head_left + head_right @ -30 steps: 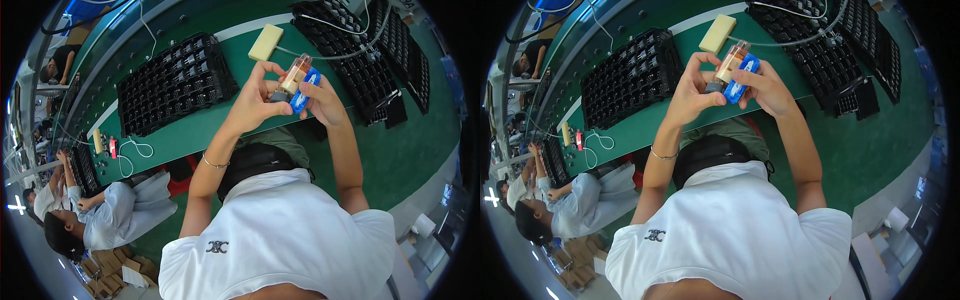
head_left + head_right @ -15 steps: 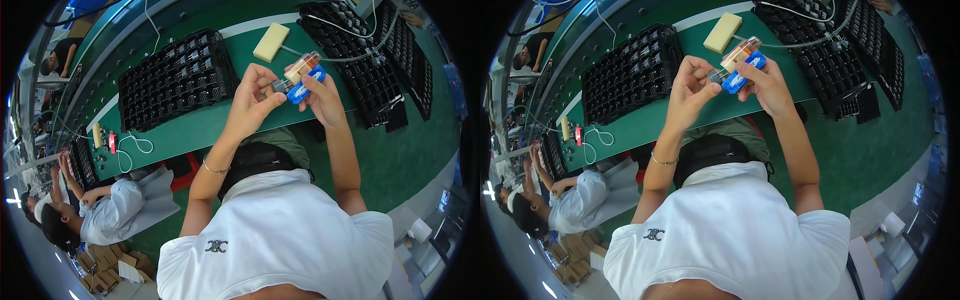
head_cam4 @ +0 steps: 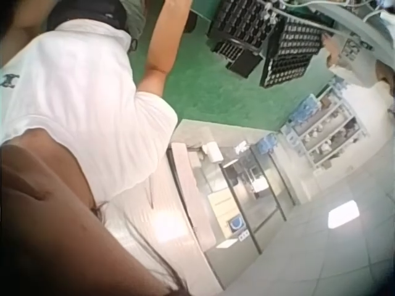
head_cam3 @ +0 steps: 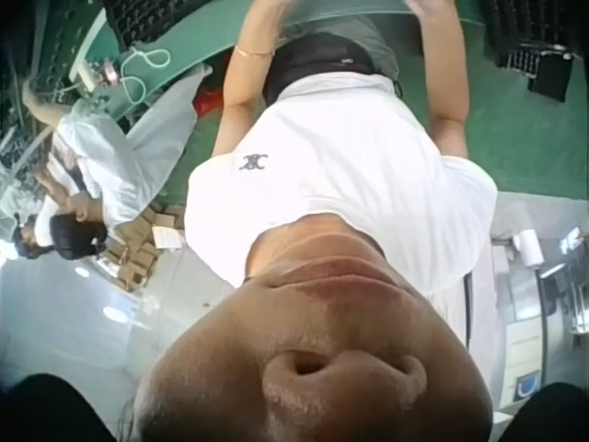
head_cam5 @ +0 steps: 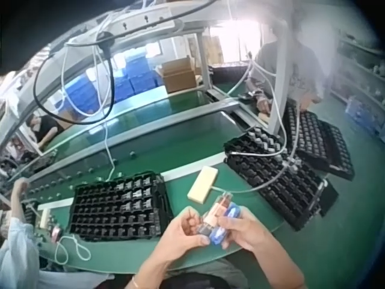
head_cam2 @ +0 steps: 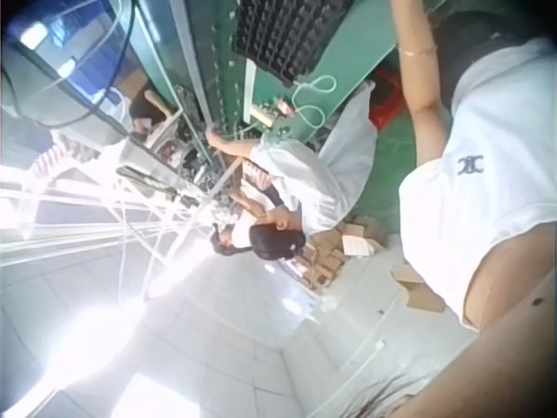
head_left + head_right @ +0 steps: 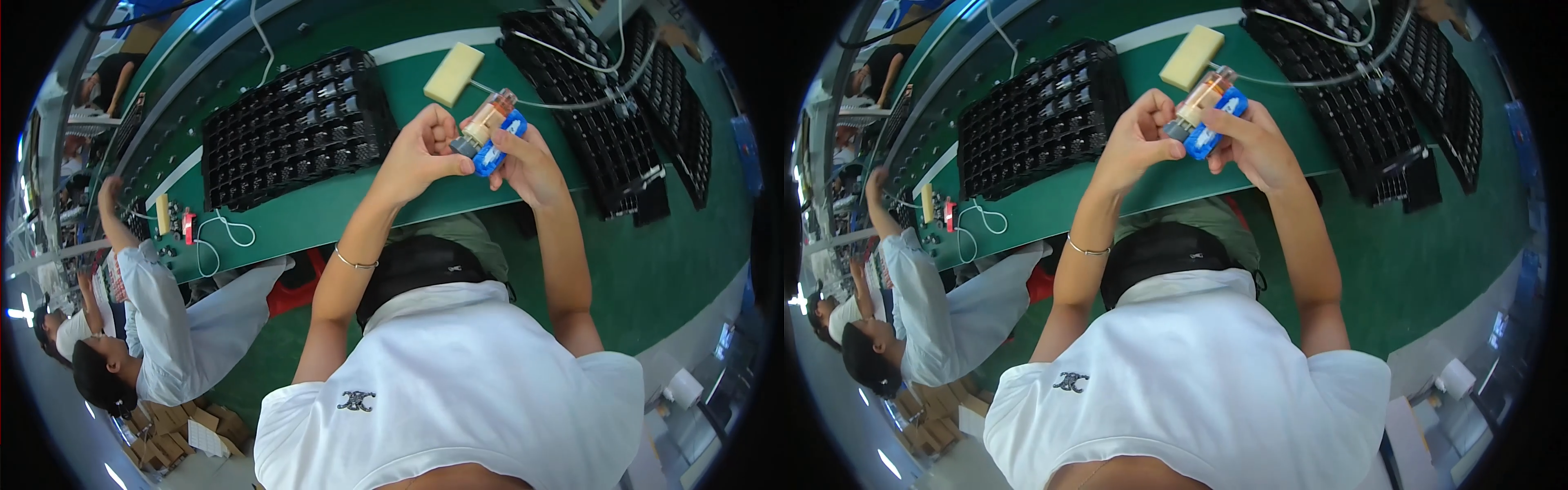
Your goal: The person assembles small silver electronic components onto a circuit board by picking them from a component tray and placing them onto the device held in an assembly jig.
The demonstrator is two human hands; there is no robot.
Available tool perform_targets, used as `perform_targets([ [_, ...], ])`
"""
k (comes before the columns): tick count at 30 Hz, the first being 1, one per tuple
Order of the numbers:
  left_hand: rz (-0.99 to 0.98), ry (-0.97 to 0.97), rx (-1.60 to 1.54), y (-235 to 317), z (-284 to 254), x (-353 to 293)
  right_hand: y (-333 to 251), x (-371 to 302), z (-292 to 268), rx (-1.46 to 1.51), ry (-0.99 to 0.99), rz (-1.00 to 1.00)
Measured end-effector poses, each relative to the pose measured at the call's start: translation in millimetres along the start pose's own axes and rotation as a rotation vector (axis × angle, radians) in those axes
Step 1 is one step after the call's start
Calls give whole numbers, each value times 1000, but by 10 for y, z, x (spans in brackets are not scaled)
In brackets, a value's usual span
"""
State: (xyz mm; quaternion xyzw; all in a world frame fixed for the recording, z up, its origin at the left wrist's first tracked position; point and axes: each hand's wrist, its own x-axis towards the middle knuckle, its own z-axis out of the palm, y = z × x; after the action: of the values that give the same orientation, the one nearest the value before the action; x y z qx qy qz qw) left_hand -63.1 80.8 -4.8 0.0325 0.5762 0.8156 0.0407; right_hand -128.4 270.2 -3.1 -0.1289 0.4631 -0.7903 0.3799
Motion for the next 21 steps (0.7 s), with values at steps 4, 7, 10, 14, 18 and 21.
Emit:
perform_targets([
  [4, -6, 39, -37, 60, -37, 14, 5, 112, -27, 70, -90, 31],
  [7, 78, 118, 27, 186, -123, -102, -121, 291, -53, -8, -23, -23],
  [10, 233, 429, 498, 405, -424, -273, -301, 670, -311, -489, 299, -314],
  [14, 50, 913, 1413, 655, -876, -368, -187, 1050, -524, -1133, 417, -648],
  [18, -143, 927, 1687, 585, -1080, -278, -78, 1140, -432, -1425, 448, -570],
  [21, -198, 905, 1723, 601, -1121, -257, -27, 1188, -392, -1424, 497, -543],
])
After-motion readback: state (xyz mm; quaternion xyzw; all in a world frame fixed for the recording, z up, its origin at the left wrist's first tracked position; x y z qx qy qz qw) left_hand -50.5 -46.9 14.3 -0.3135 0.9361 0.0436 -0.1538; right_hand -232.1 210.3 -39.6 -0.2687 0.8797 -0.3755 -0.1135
